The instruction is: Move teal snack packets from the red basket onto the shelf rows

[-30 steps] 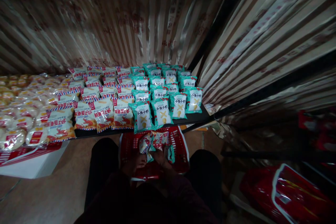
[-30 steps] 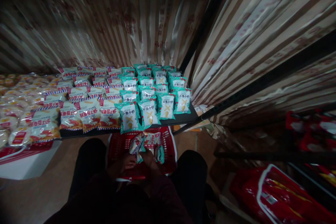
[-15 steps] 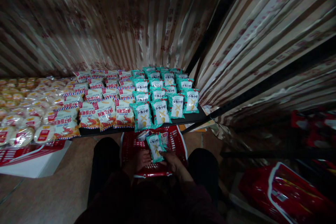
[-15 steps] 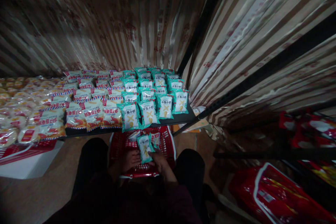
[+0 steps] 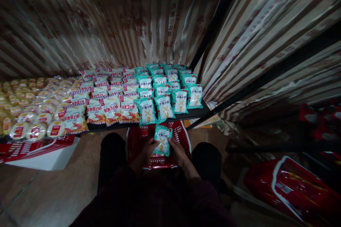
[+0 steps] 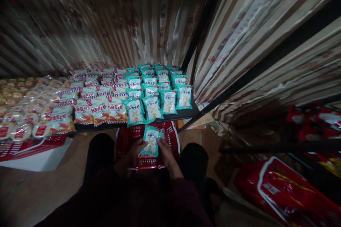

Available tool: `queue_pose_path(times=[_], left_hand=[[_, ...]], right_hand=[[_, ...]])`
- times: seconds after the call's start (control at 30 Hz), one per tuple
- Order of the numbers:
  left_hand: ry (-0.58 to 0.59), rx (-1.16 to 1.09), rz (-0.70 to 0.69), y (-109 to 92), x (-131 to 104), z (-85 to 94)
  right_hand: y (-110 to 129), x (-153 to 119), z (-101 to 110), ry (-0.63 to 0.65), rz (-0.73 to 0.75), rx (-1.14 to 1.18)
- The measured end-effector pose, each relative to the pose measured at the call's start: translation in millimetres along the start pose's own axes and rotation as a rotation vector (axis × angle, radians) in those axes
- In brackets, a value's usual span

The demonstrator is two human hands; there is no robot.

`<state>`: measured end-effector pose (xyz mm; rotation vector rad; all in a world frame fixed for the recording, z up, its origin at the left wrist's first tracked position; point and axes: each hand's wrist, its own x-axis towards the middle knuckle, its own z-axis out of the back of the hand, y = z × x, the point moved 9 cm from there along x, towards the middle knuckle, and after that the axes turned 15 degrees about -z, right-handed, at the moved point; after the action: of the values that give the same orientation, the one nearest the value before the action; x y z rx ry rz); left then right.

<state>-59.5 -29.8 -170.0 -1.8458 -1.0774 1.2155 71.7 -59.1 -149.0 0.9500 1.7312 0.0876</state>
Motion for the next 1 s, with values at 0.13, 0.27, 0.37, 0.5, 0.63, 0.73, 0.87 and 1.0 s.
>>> queue_pose_path(times=[0.13,0.27,0.37,0.5,0.63,0.73,0.87,1.0], left_hand=[[0.072,0.05,0.016,0,-7,-2.1],[0.104,0.064,0.006,-4,-13,-6.4],[0.122,0.061,-0.006,-9,-17,-10.7],[0.166,0.034,-0.018,-19,-24,-18.9],[0.197,0.01,-0.024,-28,-27,-24.5],[0.174,0.015,-0.039,-33,-25,-23.7],[0.147,-0.005,-0.05,-33,-23,-26.0],[0.13,-0.017,-0.03,-25,-27,-31.9]], right_hand=[[6,-3,5,-0.06,0.023,0.014],[11,-6,8,-0.119,0.034,-0.001],[14,-9,7,-0.137,0.028,0.0],[21,-14,3,-0.149,0.023,0.005],[30,-23,-1,-0.138,0.021,-0.005],[32,-32,-12,-0.028,0.02,-0.062],[31,-51,-25,0.129,0.045,-0.143],[23,-61,-20,0.141,0.027,-0.183]])
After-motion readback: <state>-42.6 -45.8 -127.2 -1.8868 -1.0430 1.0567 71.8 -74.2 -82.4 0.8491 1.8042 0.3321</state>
